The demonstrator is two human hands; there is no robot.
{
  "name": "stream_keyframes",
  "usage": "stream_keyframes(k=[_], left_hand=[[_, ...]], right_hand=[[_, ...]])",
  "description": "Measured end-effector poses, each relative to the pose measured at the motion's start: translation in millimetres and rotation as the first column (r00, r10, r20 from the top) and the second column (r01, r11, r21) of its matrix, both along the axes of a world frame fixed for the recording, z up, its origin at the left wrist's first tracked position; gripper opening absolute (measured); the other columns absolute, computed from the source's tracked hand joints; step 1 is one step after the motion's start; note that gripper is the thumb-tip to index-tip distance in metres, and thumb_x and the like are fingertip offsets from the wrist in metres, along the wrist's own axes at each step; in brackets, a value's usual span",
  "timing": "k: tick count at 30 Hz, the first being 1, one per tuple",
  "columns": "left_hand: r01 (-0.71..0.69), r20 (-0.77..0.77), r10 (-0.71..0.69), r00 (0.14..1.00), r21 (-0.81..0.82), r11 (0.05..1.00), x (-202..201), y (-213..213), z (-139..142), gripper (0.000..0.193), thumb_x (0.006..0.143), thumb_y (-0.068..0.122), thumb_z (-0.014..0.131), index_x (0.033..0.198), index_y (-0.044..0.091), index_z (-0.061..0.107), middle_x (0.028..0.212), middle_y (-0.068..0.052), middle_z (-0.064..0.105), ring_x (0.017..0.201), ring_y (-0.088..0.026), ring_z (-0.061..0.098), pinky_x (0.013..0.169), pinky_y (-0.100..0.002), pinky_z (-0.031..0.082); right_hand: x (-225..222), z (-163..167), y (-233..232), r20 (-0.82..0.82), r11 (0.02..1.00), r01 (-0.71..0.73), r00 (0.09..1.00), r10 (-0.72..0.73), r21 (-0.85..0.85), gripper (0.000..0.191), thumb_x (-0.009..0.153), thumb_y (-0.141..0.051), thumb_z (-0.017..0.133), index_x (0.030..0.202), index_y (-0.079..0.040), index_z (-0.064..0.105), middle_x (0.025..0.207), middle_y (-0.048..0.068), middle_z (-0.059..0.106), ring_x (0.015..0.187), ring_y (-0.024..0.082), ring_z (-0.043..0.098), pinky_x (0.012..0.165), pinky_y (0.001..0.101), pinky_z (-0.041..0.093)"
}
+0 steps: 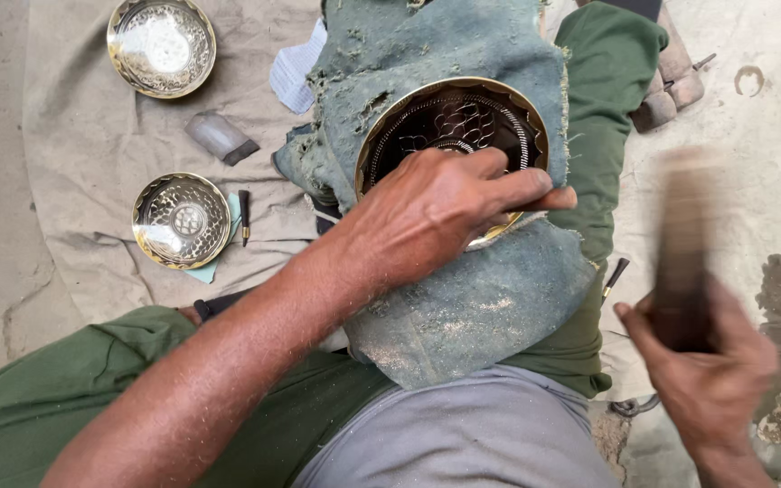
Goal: The person sits on the floor with a brass bowl on a cloth pad and hammers a decorative pattern into it, holding a punch against the bowl's inner surface and striking it with a wooden mallet, repositioning the punch repeatedly across the patterned design.
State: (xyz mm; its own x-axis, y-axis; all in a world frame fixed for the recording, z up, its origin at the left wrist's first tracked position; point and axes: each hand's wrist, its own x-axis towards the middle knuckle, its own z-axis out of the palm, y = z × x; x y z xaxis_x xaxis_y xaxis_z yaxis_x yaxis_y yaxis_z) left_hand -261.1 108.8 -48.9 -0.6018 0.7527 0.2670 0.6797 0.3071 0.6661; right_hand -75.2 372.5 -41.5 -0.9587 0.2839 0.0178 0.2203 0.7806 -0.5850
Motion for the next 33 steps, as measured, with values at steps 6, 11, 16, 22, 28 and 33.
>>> stream_keyframes(k=[6, 11, 16, 22, 28, 33], left_hand=[[-0.193, 0.035, 0.193, 0.981, 0.012, 0.981, 16, -3, -8, 0.038, 0.099, 0.02, 0.071, 0.135, 0.02, 0.062, 0.079, -0.005, 0.057, 0.063, -0.018, 0.061, 0.056, -0.034, 0.058], [-0.395, 0.054, 0.391, 0.919, 0.114, 0.911, 36, -4, -18, 0.043, 0.096, 0.015, 0.076, 0.136, 0.012, 0.06, 0.089, -0.006, 0.062, 0.073, -0.017, 0.066, 0.065, -0.03, 0.062], [-0.648, 0.173, 0.624, 0.762, 0.202, 0.734, 61, 3, -20, 0.039, 0.097, 0.01, 0.08, 0.13, 0.005, 0.061, 0.101, -0.009, 0.069, 0.085, -0.02, 0.072, 0.073, -0.034, 0.062], [-0.752, 0.272, 0.702, 0.659, 0.25, 0.61, 72, 12, -17, 0.039, 0.096, 0.007, 0.078, 0.129, 0.001, 0.06, 0.102, -0.013, 0.069, 0.087, -0.02, 0.075, 0.072, -0.03, 0.066], [-0.795, 0.28, 0.744, 0.607, 0.196, 0.574, 77, 11, -20, 0.028, 0.096, 0.008, 0.079, 0.115, -0.004, 0.061, 0.094, -0.014, 0.069, 0.08, -0.021, 0.074, 0.069, -0.033, 0.061], [-0.791, 0.314, 0.727, 0.61, 0.196, 0.58, 77, 10, -23, 0.023, 0.097, 0.009, 0.077, 0.103, -0.002, 0.058, 0.089, -0.012, 0.067, 0.077, -0.018, 0.074, 0.065, -0.029, 0.063]], right_hand=[[-43, 39, 16, 0.248, 0.983, -0.148, 0.962, 0.118, 0.108, 0.052, 0.084, -0.004, 0.078, 0.134, 0.004, 0.066, 0.088, 0.012, 0.07, 0.072, 0.019, 0.069, 0.063, 0.0335, 0.057], [-60, -7, 71, 0.656, 0.869, -0.261, 0.749, -0.093, 0.421, 0.036, 0.102, -0.025, 0.061, 0.12, 0.006, 0.064, 0.087, 0.019, 0.065, 0.073, 0.028, 0.064, 0.067, 0.037, 0.055], [-119, -31, 83, 0.973, -0.585, -0.809, 0.18, -0.144, 0.063, 0.054, 0.11, -0.037, 0.037, 0.125, 0.013, 0.05, 0.098, 0.033, 0.055, 0.086, 0.043, 0.057, 0.078, 0.0471, 0.051], [-147, 23, 43, 0.507, 0.808, -0.44, 0.836, 0.21, 0.391, 0.04, 0.102, -0.021, 0.055, 0.127, 0.009, 0.059, 0.092, 0.027, 0.061, 0.077, 0.033, 0.061, 0.069, 0.0408, 0.052], [-151, 109, -31, 0.19, 0.627, -0.608, 0.774, 0.604, 0.487, 0.037, 0.094, -0.006, 0.073, 0.129, 0.006, 0.067, 0.086, 0.02, 0.066, 0.068, 0.023, 0.064, 0.06, 0.0345, 0.053], [-158, 123, -55, 0.089, 0.601, -0.619, 0.73, 0.677, 0.506, 0.038, 0.093, -0.001, 0.077, 0.129, 0.009, 0.067, 0.087, 0.021, 0.066, 0.065, 0.023, 0.061, 0.057, 0.0342, 0.05]])
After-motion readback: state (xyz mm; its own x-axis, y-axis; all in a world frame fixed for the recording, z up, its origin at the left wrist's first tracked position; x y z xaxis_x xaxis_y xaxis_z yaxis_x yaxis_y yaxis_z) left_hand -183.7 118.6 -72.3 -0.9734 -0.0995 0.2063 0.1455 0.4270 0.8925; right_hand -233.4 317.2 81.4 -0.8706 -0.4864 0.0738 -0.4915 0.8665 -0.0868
